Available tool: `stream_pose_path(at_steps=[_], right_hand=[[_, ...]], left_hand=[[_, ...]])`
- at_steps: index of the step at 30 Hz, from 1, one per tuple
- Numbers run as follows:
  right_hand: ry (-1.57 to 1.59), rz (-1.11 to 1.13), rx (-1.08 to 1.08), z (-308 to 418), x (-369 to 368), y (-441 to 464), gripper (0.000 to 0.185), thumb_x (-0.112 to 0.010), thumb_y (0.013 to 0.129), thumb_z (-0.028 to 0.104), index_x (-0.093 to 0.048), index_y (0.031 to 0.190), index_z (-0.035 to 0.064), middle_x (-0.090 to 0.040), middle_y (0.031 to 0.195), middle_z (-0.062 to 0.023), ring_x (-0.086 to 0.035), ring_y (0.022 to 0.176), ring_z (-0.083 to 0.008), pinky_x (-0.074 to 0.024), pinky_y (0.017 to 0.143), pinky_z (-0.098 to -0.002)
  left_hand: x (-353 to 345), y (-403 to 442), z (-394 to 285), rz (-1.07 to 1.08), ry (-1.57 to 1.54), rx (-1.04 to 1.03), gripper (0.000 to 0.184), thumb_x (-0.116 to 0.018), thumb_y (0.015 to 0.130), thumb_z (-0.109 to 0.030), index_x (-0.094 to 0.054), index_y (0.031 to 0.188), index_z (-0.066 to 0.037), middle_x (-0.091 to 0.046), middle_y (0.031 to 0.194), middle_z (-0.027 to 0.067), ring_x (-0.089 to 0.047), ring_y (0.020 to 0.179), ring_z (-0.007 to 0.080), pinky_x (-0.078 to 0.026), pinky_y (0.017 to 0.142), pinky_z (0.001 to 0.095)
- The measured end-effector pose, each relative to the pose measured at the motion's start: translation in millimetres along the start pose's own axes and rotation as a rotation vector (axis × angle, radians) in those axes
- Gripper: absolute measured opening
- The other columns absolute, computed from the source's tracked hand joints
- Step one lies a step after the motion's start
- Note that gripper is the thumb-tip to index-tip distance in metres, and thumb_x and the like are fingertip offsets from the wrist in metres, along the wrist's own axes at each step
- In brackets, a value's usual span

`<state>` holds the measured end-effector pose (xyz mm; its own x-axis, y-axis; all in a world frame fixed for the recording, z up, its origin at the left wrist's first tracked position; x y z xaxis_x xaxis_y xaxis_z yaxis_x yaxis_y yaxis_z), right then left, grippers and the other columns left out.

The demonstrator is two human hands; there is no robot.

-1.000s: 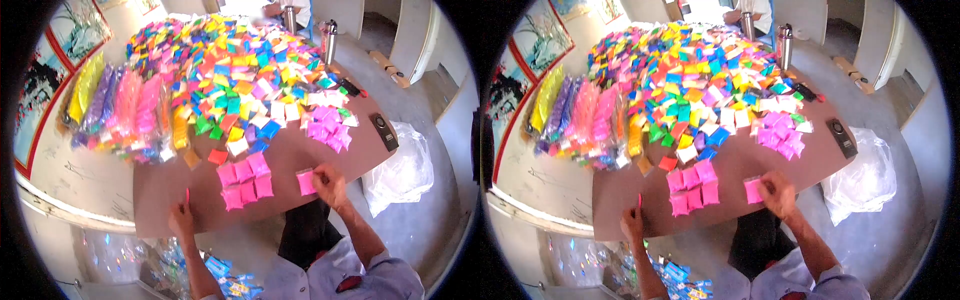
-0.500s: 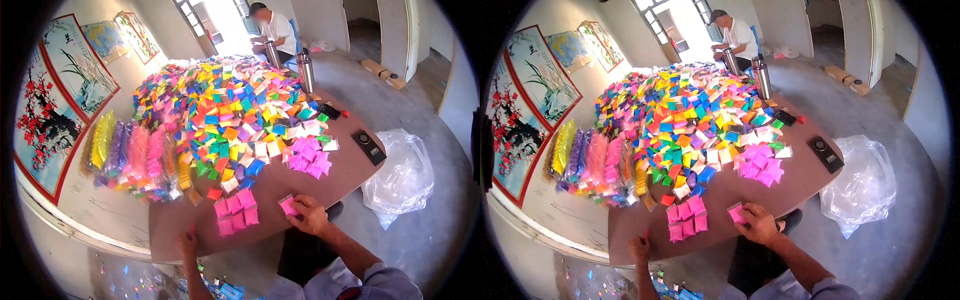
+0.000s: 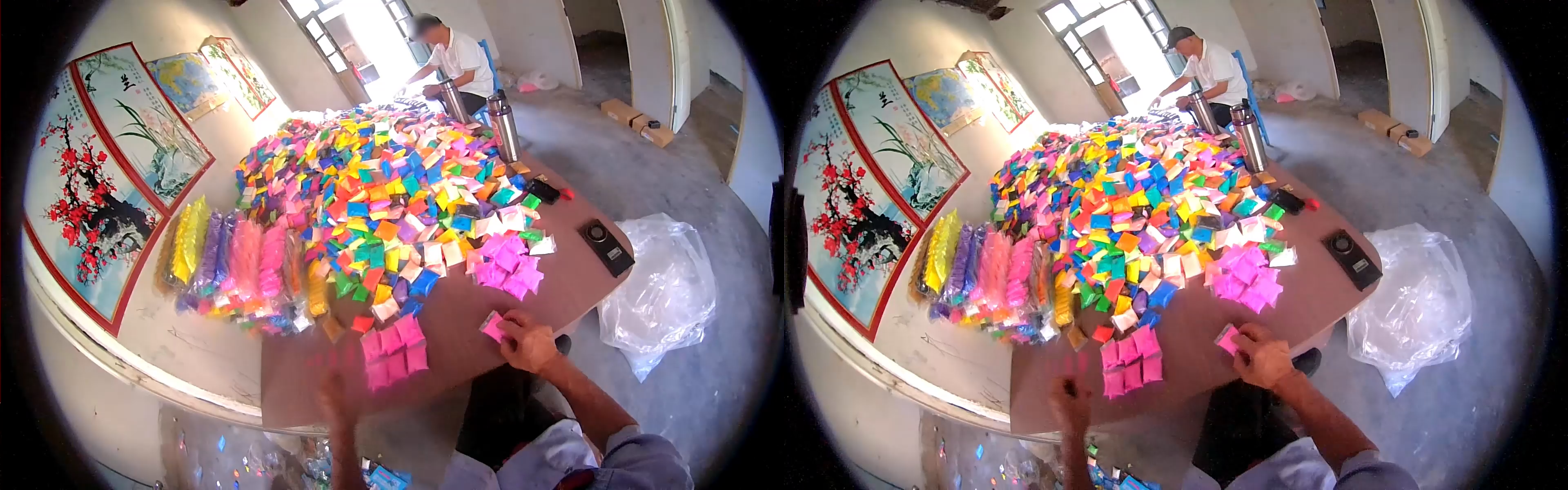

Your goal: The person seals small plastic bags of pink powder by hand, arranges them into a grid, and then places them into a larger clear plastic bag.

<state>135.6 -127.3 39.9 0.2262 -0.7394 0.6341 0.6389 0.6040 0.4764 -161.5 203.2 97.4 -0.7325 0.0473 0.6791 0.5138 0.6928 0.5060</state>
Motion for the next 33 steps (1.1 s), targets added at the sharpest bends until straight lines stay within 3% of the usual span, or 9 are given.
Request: stream_pose_path(at_steps=[1, 5, 8, 12, 17, 23, 25, 31, 33], right_hand=[[0.0, -0.016, -0.01, -2, 5, -1, 0.035, -0.074, 0.081, 0.017, -0.074, 0.115, 0.0122, -0.068, 0.124, -0.0127, -0.069, 0.112, -0.036, -0.0588, 0.092, -0.0461], [0.02, -0.046, -0.062, -9, 15, -9, 0.033, -0.075, 0.081, 0.017, -0.075, 0.113, 0.0107, -0.069, 0.122, -0.014, -0.069, 0.109, -0.0372, -0.0588, 0.093, -0.0454], [0.055, -0.152, 0.027, -16, 13, -17, 0.033, -0.075, 0.081, 0.016, -0.075, 0.114, 0.0092, -0.07, 0.121, -0.0152, -0.069, 0.109, -0.0373, -0.0586, 0.093, -0.0459], [0.07, -0.21, 0.081, -19, 11, -20, 0.032, -0.074, 0.082, 0.014, -0.074, 0.113, 0.0072, -0.07, 0.119, -0.016, -0.069, 0.106, -0.0373, -0.0585, 0.091, -0.0457], [0.055, -0.242, 0.107, -12, 13, -14, 0.03, -0.073, 0.081, 0.01, -0.074, 0.11, 0.0055, -0.07, 0.115, -0.0159, -0.07, 0.101, -0.0378, -0.0587, 0.089, -0.0452], [0.051, -0.261, 0.089, -12, 12, -13, 0.028, -0.074, 0.081, 0.013, -0.075, 0.108, 0.0062, -0.07, 0.112, -0.0146, -0.07, 0.097, -0.0357, -0.0589, 0.086, -0.0434], [0.036, -0.264, 0.094, -11, 11, -13, 0.028, -0.074, 0.081, 0.013, -0.075, 0.108, 0.0067, -0.07, 0.111, -0.0141, -0.07, 0.096, -0.0351, -0.059, 0.085, -0.0429], [-0.004, -0.313, 0.092, -14, 7, -14, 0.024, -0.076, 0.08, 0.013, -0.077, 0.104, 0.0088, -0.07, 0.107, -0.0114, -0.07, 0.092, -0.0331, -0.0592, 0.08, -0.0419], [0.003, -0.341, 0.103, -13, 7, -13, 0.023, -0.076, 0.08, 0.012, -0.077, 0.102, 0.0087, -0.07, 0.106, -0.0108, -0.07, 0.092, -0.0325, -0.0594, 0.08, -0.0416]], left_hand=[[-26, -9, -29, 0.019, -0.015, -0.11, 0.007, -0.066, 0.102, -0.009, -0.068, 0.106, -0.003, -0.067, 0.083, 0.0038, -0.063, 0.072, 0.0089, -0.055, 0.066, 0.0274], [-104, -36, -163, 0.319, -0.393, -0.133, 0.018, -0.07, 0.098, -0.006, -0.073, 0.115, -0.003, -0.072, 0.101, 0.0066, -0.068, 0.085, 0.0121, -0.055, 0.074, 0.0292], [-156, -49, -201, 0.32, -0.446, -0.18, 0.017, -0.072, 0.096, -0.006, -0.073, 0.112, -0.002, -0.075, 0.101, 0.0139, -0.072, 0.086, 0.0233, -0.057, 0.076, 0.0353], [-192, -57, -212, 0.324, -0.343, -0.316, 0.014, -0.073, 0.094, -0.008, -0.073, 0.108, -0.003, -0.072, 0.092, 0.017, -0.071, 0.081, 0.0326, -0.057, 0.073, 0.0399], [-204, -37, -186, 0.275, -0.227, -0.312, 0.013, -0.074, 0.094, -0.008, -0.073, 0.105, -0.003, -0.071, 0.09, 0.0165, -0.07, 0.077, 0.0312, -0.056, 0.072, 0.0395], [-193, -25, -198, 0.296, -0.478, -0.16, 0.007, -0.073, 0.093, -0.007, -0.072, 0.1, -0.006, -0.07, 0.087, 0.0163, -0.071, 0.079, 0.0345, -0.056, 0.071, 0.0443], [-193, -32, -219, 0.4, -0.416, -0.266, 0.01, -0.073, 0.096, -0.007, -0.073, 0.105, -0.002, -0.072, 0.093, 0.0169, -0.071, 0.084, 0.0297, -0.055, 0.075, 0.0378], [-226, -27, -212, 0.388, -0.166, -0.361, 0.01, -0.074, 0.096, -0.009, -0.074, 0.104, -0.003, -0.071, 0.092, 0.0191, -0.07, 0.082, 0.0309, -0.055, 0.075, 0.0381], [-233, -20, -207, 0.395, -0.296, -0.327, 0.008, -0.073, 0.095, -0.009, -0.073, 0.101, -0.004, -0.071, 0.091, 0.0178, -0.07, 0.083, 0.0345, -0.055, 0.074, 0.0419]])
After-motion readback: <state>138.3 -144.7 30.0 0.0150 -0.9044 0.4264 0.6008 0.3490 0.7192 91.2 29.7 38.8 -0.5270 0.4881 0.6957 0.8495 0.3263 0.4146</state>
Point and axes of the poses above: each hand's wrist, its own y-axis towards the middle knuckle, its own x-axis out of the back of the hand, z = x × y, the point moved 5 cm from there along y, towards the middle knuckle
